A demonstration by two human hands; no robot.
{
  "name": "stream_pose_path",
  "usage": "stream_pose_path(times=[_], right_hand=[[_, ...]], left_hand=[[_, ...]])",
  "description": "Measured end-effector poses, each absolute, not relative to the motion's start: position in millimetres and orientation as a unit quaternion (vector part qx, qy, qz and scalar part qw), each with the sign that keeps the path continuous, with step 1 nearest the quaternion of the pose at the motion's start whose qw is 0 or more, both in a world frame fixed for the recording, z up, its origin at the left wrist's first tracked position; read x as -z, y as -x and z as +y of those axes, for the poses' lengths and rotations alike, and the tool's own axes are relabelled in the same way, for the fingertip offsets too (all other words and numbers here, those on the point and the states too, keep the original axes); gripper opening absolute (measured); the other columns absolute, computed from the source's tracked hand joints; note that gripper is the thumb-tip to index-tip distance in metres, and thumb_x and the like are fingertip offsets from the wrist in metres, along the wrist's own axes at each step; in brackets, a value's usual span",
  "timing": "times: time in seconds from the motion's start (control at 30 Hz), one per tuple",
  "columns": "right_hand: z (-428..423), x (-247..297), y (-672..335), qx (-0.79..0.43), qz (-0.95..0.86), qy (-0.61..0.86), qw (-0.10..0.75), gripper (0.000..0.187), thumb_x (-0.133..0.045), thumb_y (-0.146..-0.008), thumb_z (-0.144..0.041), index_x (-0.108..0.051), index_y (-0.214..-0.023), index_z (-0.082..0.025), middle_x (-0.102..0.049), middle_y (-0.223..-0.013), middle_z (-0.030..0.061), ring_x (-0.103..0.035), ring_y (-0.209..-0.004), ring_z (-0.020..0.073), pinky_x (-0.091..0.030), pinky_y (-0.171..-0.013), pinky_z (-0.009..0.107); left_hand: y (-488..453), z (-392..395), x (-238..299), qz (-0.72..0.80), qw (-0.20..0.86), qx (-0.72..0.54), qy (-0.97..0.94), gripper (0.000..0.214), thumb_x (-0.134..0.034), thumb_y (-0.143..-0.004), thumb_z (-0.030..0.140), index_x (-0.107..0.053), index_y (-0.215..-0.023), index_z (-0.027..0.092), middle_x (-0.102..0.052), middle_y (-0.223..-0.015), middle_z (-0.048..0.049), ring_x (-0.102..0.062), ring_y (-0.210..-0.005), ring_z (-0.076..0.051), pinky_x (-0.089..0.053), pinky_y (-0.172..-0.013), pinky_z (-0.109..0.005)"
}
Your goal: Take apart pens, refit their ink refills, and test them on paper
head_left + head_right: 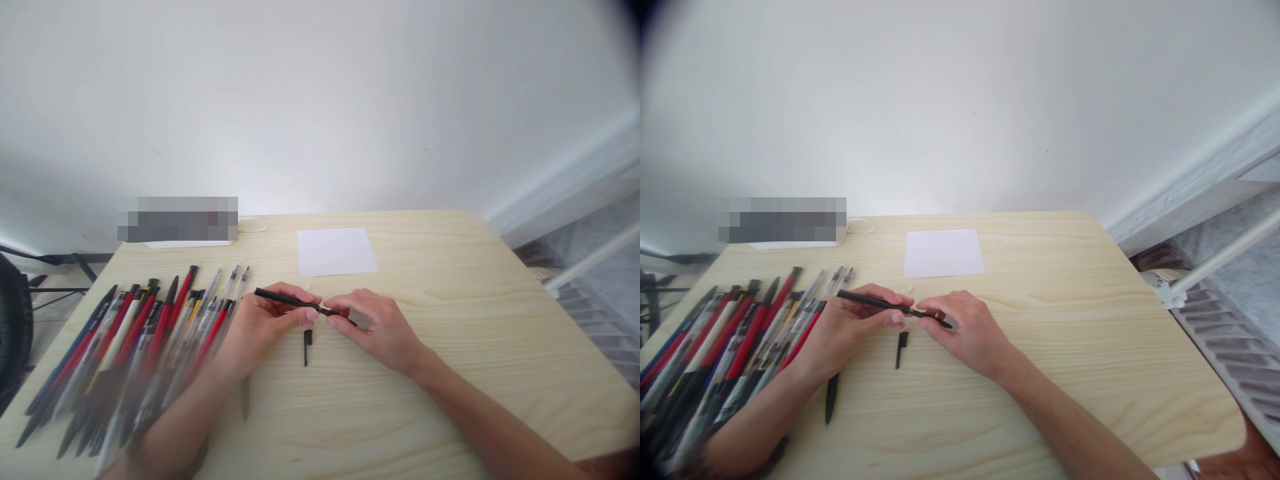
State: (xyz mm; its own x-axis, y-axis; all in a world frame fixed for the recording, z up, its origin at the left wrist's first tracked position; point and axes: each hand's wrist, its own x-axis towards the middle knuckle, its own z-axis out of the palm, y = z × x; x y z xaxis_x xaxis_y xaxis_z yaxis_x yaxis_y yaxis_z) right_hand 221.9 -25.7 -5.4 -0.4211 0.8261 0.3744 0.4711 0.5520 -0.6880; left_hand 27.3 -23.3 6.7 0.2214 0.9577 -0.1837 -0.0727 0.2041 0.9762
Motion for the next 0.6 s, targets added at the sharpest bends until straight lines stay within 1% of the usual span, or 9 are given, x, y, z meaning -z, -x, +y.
stream_pose_path(times=[0.07,0.13,0.2,0.37,0.5,0.6], right_hand=[[-25.1,4.0,-221.8,-0.238,-0.818,0.383,0.357,0.016,-0.055,-0.083,-0.021,-0.062,-0.097,-0.022,-0.071,-0.091,0.0017,-0.064,-0.076,0.0131,-0.048,-0.073,0.028],[-24.7,2.1,-222.1,-0.231,-0.823,0.382,0.352,0.016,-0.053,-0.083,-0.019,-0.062,-0.097,-0.023,-0.071,-0.088,0.0008,-0.064,-0.075,0.0129,-0.048,-0.073,0.028],[-24.3,0.7,-222.9,-0.225,-0.821,0.394,0.347,0.016,-0.052,-0.083,-0.018,-0.062,-0.094,-0.022,-0.071,-0.085,0.0005,-0.063,-0.074,0.0127,-0.047,-0.072,0.027],[-23.5,1.9,-225.8,-0.203,-0.816,0.417,0.346,0.013,-0.054,-0.081,-0.018,-0.061,-0.090,-0.021,-0.069,-0.081,-0.0003,-0.062,-0.070,0.0121,-0.046,-0.072,0.027],[-22.9,3.9,-227.5,-0.199,-0.833,0.412,0.313,0.007,-0.054,-0.083,-0.022,-0.059,-0.087,-0.021,-0.068,-0.076,-0.0012,-0.060,-0.067,0.0121,-0.044,-0.071,0.027],[-22.6,4.7,-229.2,-0.185,-0.848,0.401,0.294,0.009,-0.051,-0.086,-0.025,-0.058,-0.089,-0.020,-0.067,-0.078,-0.0002,-0.059,-0.070,0.0123,-0.042,-0.073,0.028]], left_hand=[[-26.0,-22.6,-5.8,0.459,0.618,-0.422,-0.479,0.016,-0.074,-0.065,0.018,-0.065,-0.078,0.016,-0.071,-0.086,-0.0041,-0.067,-0.077,-0.017,-0.056,-0.069,-0.026],[-25.0,-21.8,-6.0,0.460,0.609,-0.436,-0.478,0.015,-0.074,-0.067,0.019,-0.065,-0.079,0.016,-0.071,-0.085,-0.0041,-0.067,-0.076,-0.017,-0.056,-0.067,-0.026],[-24.8,-21.1,-7.9,0.468,0.594,-0.462,-0.463,0.015,-0.072,-0.068,0.022,-0.065,-0.080,0.017,-0.071,-0.084,-0.0040,-0.066,-0.075,-0.017,-0.056,-0.065,-0.026],[-27.5,-20.6,-16.2,0.481,0.577,-0.512,-0.416,0.020,-0.071,-0.068,0.027,-0.063,-0.081,0.015,-0.071,-0.082,-0.0054,-0.066,-0.082,-0.021,-0.057,-0.064,-0.028],[-28.6,-20.3,-17.3,0.480,0.585,-0.514,-0.404,0.021,-0.070,-0.070,0.027,-0.062,-0.084,0.014,-0.071,-0.084,-0.0064,-0.066,-0.080,-0.019,-0.057,-0.063,-0.027],[-27.1,-19.5,-15.3,0.475,0.588,-0.524,-0.393,0.021,-0.069,-0.071,0.028,-0.062,-0.085,0.015,-0.071,-0.082,-0.0052,-0.067,-0.078,-0.018,-0.057,-0.061,-0.025]])
